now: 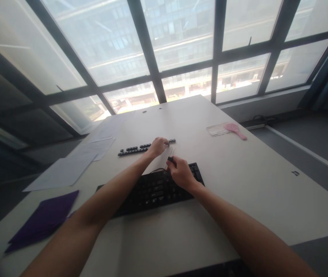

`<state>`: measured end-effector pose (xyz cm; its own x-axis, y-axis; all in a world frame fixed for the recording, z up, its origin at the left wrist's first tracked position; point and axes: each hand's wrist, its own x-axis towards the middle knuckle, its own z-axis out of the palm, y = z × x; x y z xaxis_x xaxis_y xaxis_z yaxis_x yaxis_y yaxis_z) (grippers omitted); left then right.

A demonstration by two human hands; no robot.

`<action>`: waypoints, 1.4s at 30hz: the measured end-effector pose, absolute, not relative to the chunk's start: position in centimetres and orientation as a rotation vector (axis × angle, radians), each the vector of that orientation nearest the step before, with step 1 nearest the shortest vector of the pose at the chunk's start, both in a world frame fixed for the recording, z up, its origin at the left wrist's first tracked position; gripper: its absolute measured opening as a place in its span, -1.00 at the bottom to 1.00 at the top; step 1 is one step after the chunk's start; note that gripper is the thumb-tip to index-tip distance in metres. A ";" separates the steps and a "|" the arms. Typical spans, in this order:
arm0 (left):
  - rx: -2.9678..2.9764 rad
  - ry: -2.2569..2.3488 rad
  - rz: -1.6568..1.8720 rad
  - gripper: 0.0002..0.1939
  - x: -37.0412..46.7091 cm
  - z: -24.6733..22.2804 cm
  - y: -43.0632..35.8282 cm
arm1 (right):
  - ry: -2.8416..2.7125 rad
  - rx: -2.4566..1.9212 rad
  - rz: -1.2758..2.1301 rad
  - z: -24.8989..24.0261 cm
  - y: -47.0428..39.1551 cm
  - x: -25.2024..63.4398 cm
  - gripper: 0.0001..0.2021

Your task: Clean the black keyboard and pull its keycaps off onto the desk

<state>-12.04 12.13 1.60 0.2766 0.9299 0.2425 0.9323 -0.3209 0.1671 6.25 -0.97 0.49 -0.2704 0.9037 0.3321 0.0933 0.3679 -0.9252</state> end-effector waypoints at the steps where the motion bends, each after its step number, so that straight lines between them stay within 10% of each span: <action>1: -2.504 -1.820 -0.463 -0.80 -12.0 1.6 12.2 | -1.649 -0.903 1.037 0.5 -1.0 6.2 -0.79; 30: -2.421 -1.793 -0.547 -0.86 -12.1 2.7 11.4 | -1.576 -0.909 1.066 0.8 -0.5 6.6 -0.76; 42: -2.586 -1.729 -0.727 -0.79 -9.3 5.3 -1.6 | -1.937 -0.867 0.926 1.7 0.2 8.1 -0.82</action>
<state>-9.27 -1.59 5.35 0.3110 0.8876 0.3397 0.8635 -0.4132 0.2891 8.13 0.16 1.73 -0.4427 0.8194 0.3641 0.2313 0.4967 -0.8365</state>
